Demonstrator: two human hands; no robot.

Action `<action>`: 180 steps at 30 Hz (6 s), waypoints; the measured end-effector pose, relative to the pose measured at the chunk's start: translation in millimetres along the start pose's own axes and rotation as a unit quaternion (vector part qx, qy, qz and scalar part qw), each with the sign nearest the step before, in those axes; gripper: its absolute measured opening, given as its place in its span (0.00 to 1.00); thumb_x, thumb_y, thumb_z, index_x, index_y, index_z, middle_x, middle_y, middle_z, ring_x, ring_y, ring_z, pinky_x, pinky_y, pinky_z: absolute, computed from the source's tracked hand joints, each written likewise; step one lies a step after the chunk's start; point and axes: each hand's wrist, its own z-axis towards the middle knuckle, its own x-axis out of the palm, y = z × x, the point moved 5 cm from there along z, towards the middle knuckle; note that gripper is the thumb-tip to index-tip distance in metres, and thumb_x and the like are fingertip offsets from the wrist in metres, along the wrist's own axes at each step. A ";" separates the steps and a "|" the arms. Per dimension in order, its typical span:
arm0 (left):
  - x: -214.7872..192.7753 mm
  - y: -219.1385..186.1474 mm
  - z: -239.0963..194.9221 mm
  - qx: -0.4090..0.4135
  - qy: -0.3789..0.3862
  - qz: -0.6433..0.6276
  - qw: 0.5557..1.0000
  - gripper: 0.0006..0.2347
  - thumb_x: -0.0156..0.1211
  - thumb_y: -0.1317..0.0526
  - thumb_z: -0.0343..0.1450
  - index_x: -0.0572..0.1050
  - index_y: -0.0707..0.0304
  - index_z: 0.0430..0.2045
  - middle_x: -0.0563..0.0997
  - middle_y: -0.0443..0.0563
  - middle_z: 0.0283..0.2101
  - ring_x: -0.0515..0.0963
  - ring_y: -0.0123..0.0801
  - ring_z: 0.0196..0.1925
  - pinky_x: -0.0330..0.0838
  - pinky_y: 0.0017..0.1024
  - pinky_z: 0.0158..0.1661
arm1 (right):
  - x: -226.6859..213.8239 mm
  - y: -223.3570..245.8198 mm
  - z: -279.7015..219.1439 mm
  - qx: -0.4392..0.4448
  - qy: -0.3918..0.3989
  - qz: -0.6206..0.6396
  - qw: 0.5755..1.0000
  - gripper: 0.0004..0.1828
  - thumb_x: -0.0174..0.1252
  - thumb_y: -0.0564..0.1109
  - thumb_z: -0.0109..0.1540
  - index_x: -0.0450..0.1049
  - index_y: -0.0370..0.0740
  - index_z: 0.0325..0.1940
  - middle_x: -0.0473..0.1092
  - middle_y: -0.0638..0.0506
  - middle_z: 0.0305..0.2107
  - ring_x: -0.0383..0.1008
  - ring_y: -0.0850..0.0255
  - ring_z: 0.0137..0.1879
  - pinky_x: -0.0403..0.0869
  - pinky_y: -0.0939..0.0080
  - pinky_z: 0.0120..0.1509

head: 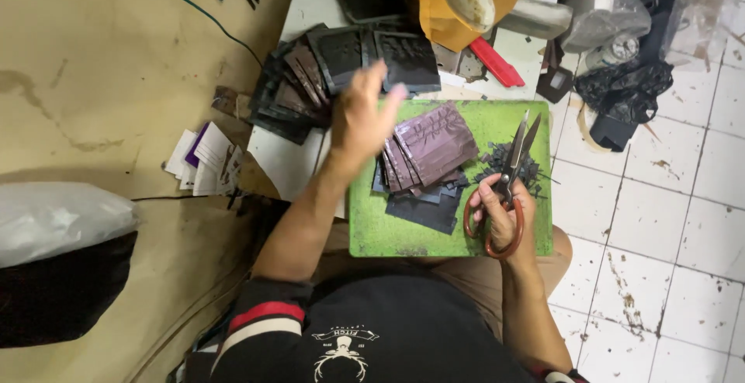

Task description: Trimming the edges of leather wallet components using scissors

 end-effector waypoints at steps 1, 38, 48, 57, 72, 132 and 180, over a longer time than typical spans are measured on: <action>8.0 1.1 -14.9 -0.002 0.005 -0.002 1.000 0.19 0.64 0.54 0.73 0.74 0.69 0.51 0.81 0.66 0.43 0.83 0.58 0.46 0.78 0.47 0.43 | 0.0 1.1 0.3 0.004 -0.003 -0.001 1.000 0.13 0.60 0.44 0.68 0.69 0.30 0.49 0.72 0.40 0.23 0.72 0.59 0.19 0.70 0.63 0.21; 20.4 9.8 -99.1 -0.281 0.111 -0.485 0.820 0.09 0.58 0.59 0.77 0.77 0.64 0.44 0.85 0.52 0.32 0.83 0.24 0.33 0.83 0.26 0.33 | 12.4 14.3 35.9 -0.050 0.009 -0.053 0.997 0.19 0.71 0.38 0.63 0.69 0.35 0.51 0.73 0.47 0.34 0.74 0.68 0.36 0.73 0.71 0.39; 16.8 -1.2 -146.6 -0.334 0.124 -0.578 0.734 0.15 0.63 0.72 0.71 0.74 0.78 0.51 0.83 0.63 0.41 0.86 0.33 0.40 0.85 0.33 0.43 | 11.6 7.4 46.1 -0.052 -0.030 -0.075 0.995 0.18 0.70 0.40 0.65 0.68 0.40 0.51 0.73 0.51 0.33 0.73 0.73 0.36 0.73 0.74 0.40; 25.6 7.8 -154.3 -0.349 0.108 -0.597 0.714 0.15 0.63 0.73 0.71 0.72 0.81 0.51 0.82 0.62 0.41 0.85 0.36 0.43 0.85 0.35 0.46 | 18.2 12.7 49.3 -0.077 -0.030 -0.104 0.991 0.18 0.71 0.39 0.66 0.67 0.38 0.51 0.74 0.47 0.34 0.71 0.70 0.37 0.73 0.72 0.40; 14.5 -4.9 -149.2 -0.379 0.083 -0.625 0.677 0.13 0.66 0.73 0.69 0.74 0.84 0.45 0.83 0.67 0.38 0.87 0.48 0.41 0.86 0.37 0.43 | 21.4 10.9 55.1 -0.100 -0.034 -0.120 0.987 0.17 0.70 0.38 0.67 0.67 0.37 0.51 0.74 0.47 0.34 0.72 0.72 0.36 0.73 0.74 0.39; 39.5 -1.4 -161.1 -0.393 0.067 -0.522 0.754 0.10 0.67 0.70 0.69 0.78 0.78 0.41 0.84 0.65 0.33 0.86 0.38 0.37 0.85 0.31 0.41 | 95.1 69.6 -9.1 -0.125 0.116 -0.223 0.960 0.09 0.62 0.28 0.62 0.72 0.35 0.43 0.79 0.41 0.34 0.81 0.54 0.36 0.76 0.58 0.42; 42.4 -13.9 -155.2 -0.363 0.060 -0.555 0.746 0.10 0.70 0.71 0.68 0.79 0.81 0.40 0.84 0.68 0.34 0.86 0.40 0.37 0.86 0.32 0.40 | 76.0 56.9 0.3 -0.087 0.123 -0.153 0.977 0.13 0.67 0.31 0.62 0.70 0.31 0.46 0.78 0.41 0.34 0.78 0.62 0.38 0.73 0.66 0.45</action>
